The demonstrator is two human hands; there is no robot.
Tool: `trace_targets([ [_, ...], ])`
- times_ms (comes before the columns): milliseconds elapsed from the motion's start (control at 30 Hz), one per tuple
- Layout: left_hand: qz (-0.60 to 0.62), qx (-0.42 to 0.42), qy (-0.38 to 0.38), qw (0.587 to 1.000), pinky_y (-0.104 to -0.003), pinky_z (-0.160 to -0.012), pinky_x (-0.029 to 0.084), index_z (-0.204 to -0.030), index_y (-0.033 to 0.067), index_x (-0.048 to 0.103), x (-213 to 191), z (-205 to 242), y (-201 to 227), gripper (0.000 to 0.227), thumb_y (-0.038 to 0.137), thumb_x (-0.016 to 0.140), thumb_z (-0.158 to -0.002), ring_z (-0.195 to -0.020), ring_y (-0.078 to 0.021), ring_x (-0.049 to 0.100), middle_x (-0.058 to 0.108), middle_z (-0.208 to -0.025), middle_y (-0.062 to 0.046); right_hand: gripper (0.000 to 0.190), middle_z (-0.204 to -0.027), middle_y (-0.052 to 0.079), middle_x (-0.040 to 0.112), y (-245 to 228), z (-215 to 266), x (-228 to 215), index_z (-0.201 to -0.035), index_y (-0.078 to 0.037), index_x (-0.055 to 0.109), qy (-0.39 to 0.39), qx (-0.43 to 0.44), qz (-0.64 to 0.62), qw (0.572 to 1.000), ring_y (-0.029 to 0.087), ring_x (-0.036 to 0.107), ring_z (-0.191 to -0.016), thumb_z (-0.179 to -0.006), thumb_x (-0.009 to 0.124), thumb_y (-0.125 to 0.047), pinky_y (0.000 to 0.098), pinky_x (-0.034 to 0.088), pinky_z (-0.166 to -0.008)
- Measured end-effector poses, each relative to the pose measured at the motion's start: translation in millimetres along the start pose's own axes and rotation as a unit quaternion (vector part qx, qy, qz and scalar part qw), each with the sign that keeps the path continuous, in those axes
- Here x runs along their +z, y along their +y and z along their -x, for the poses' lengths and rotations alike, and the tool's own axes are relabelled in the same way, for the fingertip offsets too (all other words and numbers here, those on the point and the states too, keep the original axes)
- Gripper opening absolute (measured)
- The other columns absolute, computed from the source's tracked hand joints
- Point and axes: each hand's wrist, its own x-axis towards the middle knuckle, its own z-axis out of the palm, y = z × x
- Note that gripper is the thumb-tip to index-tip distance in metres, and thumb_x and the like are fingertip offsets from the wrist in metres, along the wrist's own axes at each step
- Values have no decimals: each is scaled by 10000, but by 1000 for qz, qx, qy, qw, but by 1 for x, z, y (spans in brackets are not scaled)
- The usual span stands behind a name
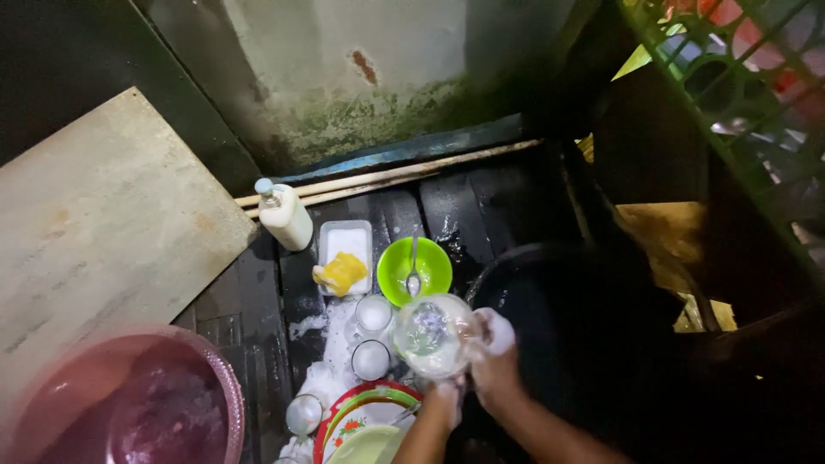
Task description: Washing various dishes including bowls, plates, and cups by hand using a sponge and soap in a basin.
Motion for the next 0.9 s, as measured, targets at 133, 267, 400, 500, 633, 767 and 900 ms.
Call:
trace_targets([
  [133, 11, -2, 22, 1000, -305, -543, 592, -1123, 115, 739, -16, -9, -24, 264, 115, 630, -882, -607, -163, 642, 734, -854, -84, 250, -667, 25, 606, -2, 22, 39, -746, -109, 549, -42, 25, -22, 999, 126, 575, -578, -834, 767, -24, 289, 510, -505],
  [267, 29, 0, 44, 999, -308, -548, 577, -1146, 122, 727, -36, -23, -40, 290, 123, 614, -879, -621, -171, 635, 727, -861, -88, 118, -787, 89, 683, 7, 34, 66, -861, -64, 622, -85, 60, 27, 994, 179, 663, -717, -834, 677, 36, 280, 545, -636],
  [400, 47, 1, 65, 997, -310, -552, 563, -1169, 128, 714, -63, -36, -47, 315, 131, 598, -875, -634, -178, 628, 721, -867, -92, 125, -826, 79, 720, 20, 41, 82, -903, -77, 659, -97, 37, 45, 994, 160, 675, -771, -798, 697, -20, 289, 567, -700],
  [500, 58, 2, 80, 995, -312, -556, 552, -1186, 133, 705, -89, -42, -43, 335, 137, 586, -873, -645, -184, 623, 716, -872, -94, 84, -848, 64, 717, 24, 47, 90, -936, -92, 672, -121, 38, 74, 989, 152, 672, -798, -853, 658, -93, 290, 565, -726],
  [633, 71, -1, 92, 993, -315, -561, 538, -1209, 139, 693, -163, -54, -19, 361, 145, 571, -869, -658, -191, 616, 709, -878, -98, 109, -870, 50, 715, 27, 52, 95, -969, -106, 685, -143, 39, 105, 983, 144, 669, -826, -908, 619, -167, 291, 563, -752],
  [767, 85, -2, 104, 991, -318, -566, 523, -1232, 145, 680, -188, -47, -22, 387, 153, 555, -866, -672, -199, 608, 703, -885, -102, 154, -894, 43, 695, 31, 56, 91, -971, -122, 649, -189, -9, 76, 979, 152, 668, -828, -830, 711, -108, 297, 576, -747],
  [900, 97, -3, 111, 989, -320, -571, 509, -1255, 152, 667, -142, -38, -33, 413, 161, 539, -863, -685, -206, 601, 697, -891, -105, 328, -845, 13, 568, 65, 47, 82, -897, -154, 502, -197, -83, -30, 976, 121, 555, -776, -765, 721, 51, 267, 484, -701],
])
